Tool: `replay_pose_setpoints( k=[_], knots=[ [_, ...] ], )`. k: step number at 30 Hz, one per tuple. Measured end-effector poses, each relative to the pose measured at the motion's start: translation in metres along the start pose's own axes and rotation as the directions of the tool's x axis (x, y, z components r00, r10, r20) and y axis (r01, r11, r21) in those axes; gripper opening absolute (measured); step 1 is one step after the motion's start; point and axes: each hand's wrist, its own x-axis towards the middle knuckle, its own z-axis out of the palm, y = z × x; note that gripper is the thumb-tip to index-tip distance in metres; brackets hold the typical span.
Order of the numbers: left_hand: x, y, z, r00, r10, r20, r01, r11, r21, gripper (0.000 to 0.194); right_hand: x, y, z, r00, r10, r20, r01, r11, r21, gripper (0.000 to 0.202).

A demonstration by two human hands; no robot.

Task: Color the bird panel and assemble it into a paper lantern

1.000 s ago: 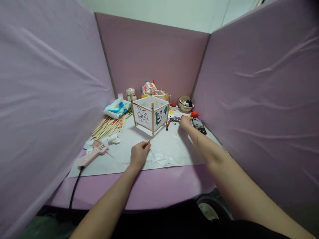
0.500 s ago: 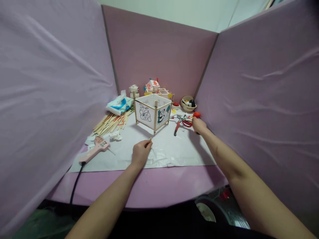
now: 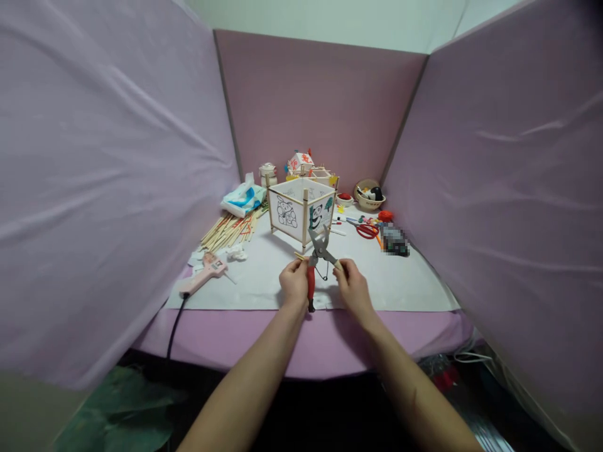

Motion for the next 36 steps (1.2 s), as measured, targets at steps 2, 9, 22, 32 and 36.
replay_pose_setpoints(
  k=[2, 9, 22, 32, 36],
  knots=[
    [0.001, 0.002, -0.002, 0.999, 0.022, -0.042, -0.023, 1.000, -0.019, 0.036, -0.013, -0.010, 0.023, 0.998, 0.065, 0.016, -0.067, 0.985, 0.162, 0.030],
    [-0.013, 0.010, 0.010, 0.996, 0.083, 0.021, -0.084, 0.996, 0.012, 0.036, -0.022, -0.027, 0.061, 0.967, 0.253, 0.021, -0.239, 0.880, 0.411, 0.074],
    [0.017, 0.006, -0.023, 0.922, 0.297, 0.248, -0.386, 0.754, 0.532, 0.012, 0.012, -0.028, 0.012, 0.974, 0.219, -0.060, -0.216, 0.975, 0.059, 0.042],
    [0.016, -0.006, -0.023, 0.908, 0.219, 0.359, -0.418, 0.548, 0.724, 0.020, 0.003, -0.024, -0.020, 0.961, 0.183, 0.210, -0.007, 0.770, -0.638, 0.039],
    [0.015, -0.005, -0.023, 0.907, 0.216, 0.362, -0.421, 0.507, 0.752, 0.019, -0.001, -0.029, -0.024, 0.939, 0.242, 0.244, -0.009, 0.726, -0.688, 0.040]
  ],
)
